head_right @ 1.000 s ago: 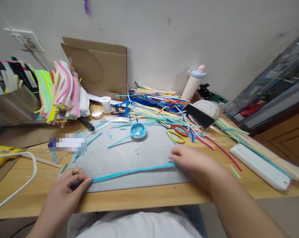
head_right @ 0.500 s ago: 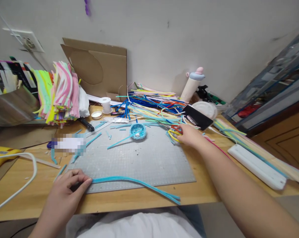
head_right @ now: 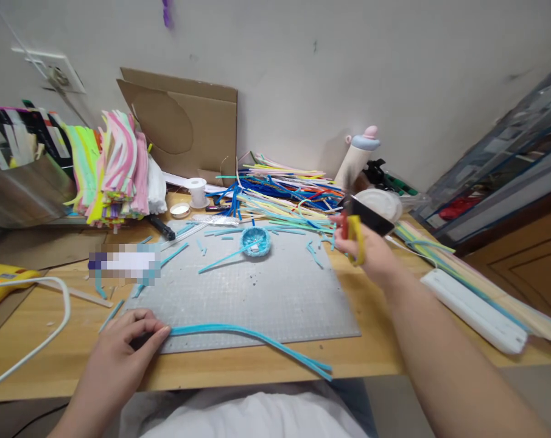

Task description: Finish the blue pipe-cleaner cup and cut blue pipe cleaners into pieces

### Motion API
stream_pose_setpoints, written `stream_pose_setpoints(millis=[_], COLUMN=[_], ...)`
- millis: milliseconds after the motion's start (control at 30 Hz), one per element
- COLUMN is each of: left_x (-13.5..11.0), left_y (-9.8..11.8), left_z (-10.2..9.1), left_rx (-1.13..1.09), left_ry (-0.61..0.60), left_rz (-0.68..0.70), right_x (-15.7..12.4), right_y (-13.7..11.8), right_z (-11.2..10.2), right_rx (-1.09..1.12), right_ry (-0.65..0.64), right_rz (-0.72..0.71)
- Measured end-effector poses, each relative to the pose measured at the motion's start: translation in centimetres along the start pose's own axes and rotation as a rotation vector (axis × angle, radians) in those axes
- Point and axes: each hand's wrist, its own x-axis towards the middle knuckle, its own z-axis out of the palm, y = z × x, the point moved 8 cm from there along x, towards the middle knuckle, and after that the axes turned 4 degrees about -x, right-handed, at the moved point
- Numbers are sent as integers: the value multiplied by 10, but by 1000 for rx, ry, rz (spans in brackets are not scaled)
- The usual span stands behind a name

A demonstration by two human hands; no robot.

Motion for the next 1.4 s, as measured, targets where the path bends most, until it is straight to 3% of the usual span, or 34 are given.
stream_pose_setpoints(millis=[67, 133, 200, 300, 367, 433, 533, 633, 700, 800, 933, 1100, 1233, 1333, 1400], left_x=[0, 0, -1, -4, -7, -9, -10, -10, -10, -9, -8, -7, -10, -23, -41], left_y=[-2, -5, -9, -18, -23, -26, -25, -22, -22, -23, -29, -41, -47, -47, -46], left_z=[-2, -5, -10, -16, -19, -20, -21, -24, -26, -28, -29, -31, -35, -45, -61], left_rx=[-16, -21, -16, -21, -36, -48, -59, -92, -141, -232, -272, -177, -36, 22, 42], left_ry=[-22, -44, -52, -48, -41, -37, -41, -34, -36, -61, -55, -82, -83, 67, 333], left_rz=[-16, -36, -57, -92, -116, -132, -124, -124, -138, -166, -193, -156, -102, -38, 9], right_x=[-16, -31, -38, -39, -42, -53, -83, -97, -100, -100, -99, -109, -116, -117, -116], right_y=[-9, -16, -21, -32, -54, -89, -134, -150, -152, -149, -147, -154, -160, -162, -162], right_z=[38, 70, 89, 102, 109, 130, 204, 256, 277, 284, 282, 296, 311, 316, 316], right_rx=[-138, -311, -481, -706, -781, -731, -488, -551, -638, -687, -689, -766, -817, -818, -796], right_ry=[-262, -420, -420, -298, -155, -77, -405, -454, -455, -483, -620, -743, -758, -779, -802], right_rz=[-17, -105, -175, -208, -233, -338, -575, -628, -679, -705, -717, -882, -956, -958, -941])
